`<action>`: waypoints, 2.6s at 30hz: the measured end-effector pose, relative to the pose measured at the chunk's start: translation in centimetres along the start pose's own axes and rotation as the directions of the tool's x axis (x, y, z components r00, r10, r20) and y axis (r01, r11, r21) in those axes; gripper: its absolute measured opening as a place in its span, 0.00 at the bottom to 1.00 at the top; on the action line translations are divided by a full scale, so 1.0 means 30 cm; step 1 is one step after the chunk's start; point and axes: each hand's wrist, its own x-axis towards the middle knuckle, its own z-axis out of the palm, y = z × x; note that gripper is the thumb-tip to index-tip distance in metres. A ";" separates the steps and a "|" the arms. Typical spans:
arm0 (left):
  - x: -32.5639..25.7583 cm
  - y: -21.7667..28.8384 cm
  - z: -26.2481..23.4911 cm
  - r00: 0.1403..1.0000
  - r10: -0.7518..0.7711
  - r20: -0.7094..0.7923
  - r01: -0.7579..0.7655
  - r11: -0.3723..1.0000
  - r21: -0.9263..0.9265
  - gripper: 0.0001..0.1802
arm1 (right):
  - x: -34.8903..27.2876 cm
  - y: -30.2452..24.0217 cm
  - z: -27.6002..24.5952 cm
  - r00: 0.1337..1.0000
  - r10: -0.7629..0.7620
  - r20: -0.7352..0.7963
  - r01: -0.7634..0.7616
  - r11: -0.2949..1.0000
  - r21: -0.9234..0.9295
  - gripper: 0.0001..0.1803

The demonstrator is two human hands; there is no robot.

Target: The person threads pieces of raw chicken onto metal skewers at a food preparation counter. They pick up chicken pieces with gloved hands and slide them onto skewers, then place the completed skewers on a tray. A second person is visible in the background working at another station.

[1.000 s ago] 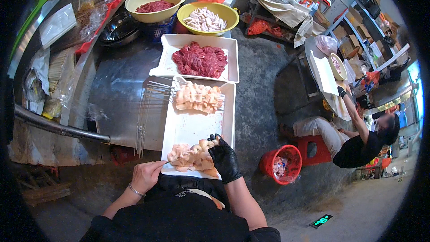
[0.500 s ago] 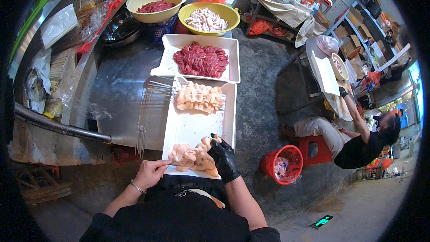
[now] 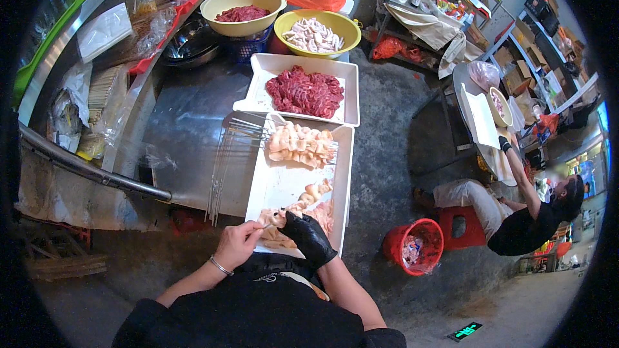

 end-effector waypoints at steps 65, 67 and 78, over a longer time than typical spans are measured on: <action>0.489 -0.406 -0.282 0.949 0.056 -0.311 0.114 0.857 0.502 0.08 | -0.203 -0.053 -0.213 0.769 -0.259 -0.584 0.160 0.963 -0.216 0.17; 0.400 -0.490 -0.235 0.937 -0.119 -0.328 0.281 0.813 0.509 0.09 | -0.184 -0.094 -0.211 0.811 -0.284 -0.511 0.114 0.934 -0.337 0.12; 0.376 -0.647 -0.161 0.900 -0.187 -0.393 0.333 0.878 0.345 0.10 | -0.021 -0.043 -0.141 0.917 -0.263 0.299 0.293 -0.063 -0.954 0.11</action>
